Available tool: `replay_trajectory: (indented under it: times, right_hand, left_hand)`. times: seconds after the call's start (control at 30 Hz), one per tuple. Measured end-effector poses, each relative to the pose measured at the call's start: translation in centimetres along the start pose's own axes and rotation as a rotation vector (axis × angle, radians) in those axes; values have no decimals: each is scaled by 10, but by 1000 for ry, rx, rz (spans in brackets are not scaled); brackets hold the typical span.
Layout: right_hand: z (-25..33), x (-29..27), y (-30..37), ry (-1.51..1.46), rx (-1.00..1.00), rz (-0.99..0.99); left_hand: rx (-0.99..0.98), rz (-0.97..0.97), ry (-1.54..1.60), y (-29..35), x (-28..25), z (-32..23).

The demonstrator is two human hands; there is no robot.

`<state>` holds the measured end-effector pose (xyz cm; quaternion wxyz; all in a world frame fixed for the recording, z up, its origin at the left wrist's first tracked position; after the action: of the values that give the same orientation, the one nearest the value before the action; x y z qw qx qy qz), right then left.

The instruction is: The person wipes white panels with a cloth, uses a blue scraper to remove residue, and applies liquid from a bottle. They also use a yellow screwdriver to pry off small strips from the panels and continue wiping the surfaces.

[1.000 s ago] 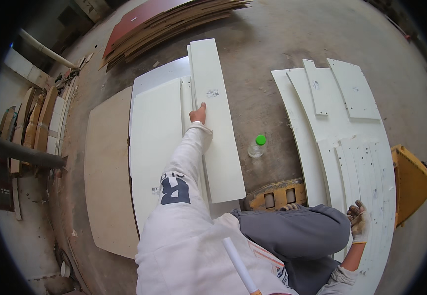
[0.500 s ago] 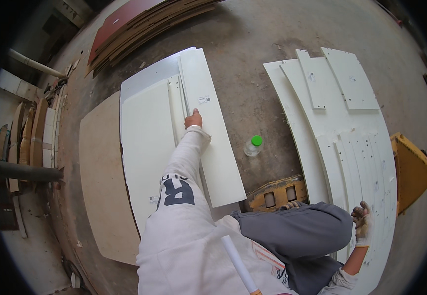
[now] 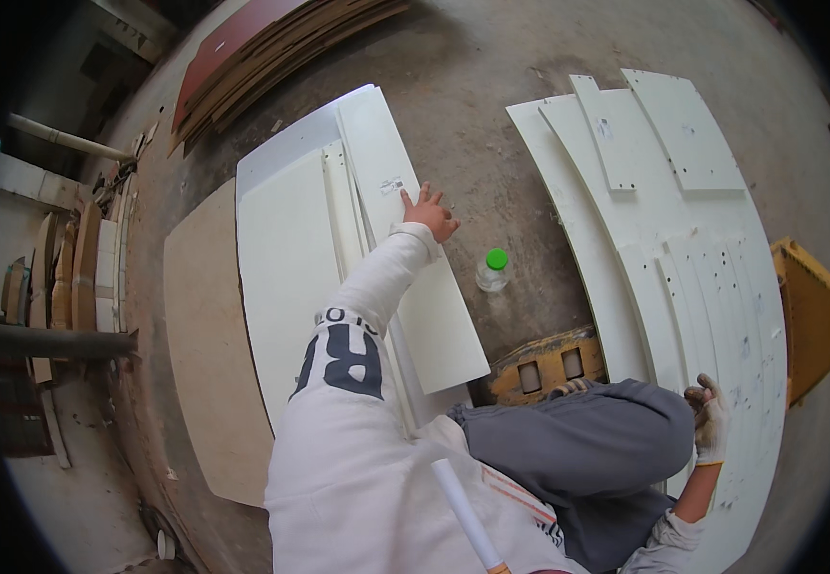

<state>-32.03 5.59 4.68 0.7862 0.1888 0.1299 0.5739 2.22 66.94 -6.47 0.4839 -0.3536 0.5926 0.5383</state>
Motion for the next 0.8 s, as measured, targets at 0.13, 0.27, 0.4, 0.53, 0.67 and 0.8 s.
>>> replay_trajectory:
  times: [0.13, 0.27, 0.4, 0.53, 0.67, 0.8]
  right_hand:
    - [11, 11, 3, 255, 41, -25]
    - [15, 20, 6, 369, 36, -65]
    - [10, 25, 0, 389, 67, 15]
    - [0, 29, -9, 377, 140, 69]
    - [-2, 46, -13, 381, 129, 68]
    - [13, 42, -12, 421, 117, 59]
  left_hand:
    - [-63, 285, -282, -8, 11, -5]
    - [67, 221, -277, -1, 20, 7]
    - [182, 106, -229, 26, 40, 20]
    - [220, 22, -161, 32, 46, 17]
    - [236, -202, -152, 39, 49, 29]
    - [220, -182, -83, 42, 48, 35]
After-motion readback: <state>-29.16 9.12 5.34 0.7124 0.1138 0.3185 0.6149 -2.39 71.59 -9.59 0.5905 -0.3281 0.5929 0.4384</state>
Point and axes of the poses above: each hand's wrist, its own y-axis away from the middle knuckle, its own x-axis out of the palm, z = x × y, the point moved 4 cm from there along -y, towards the middle knuckle
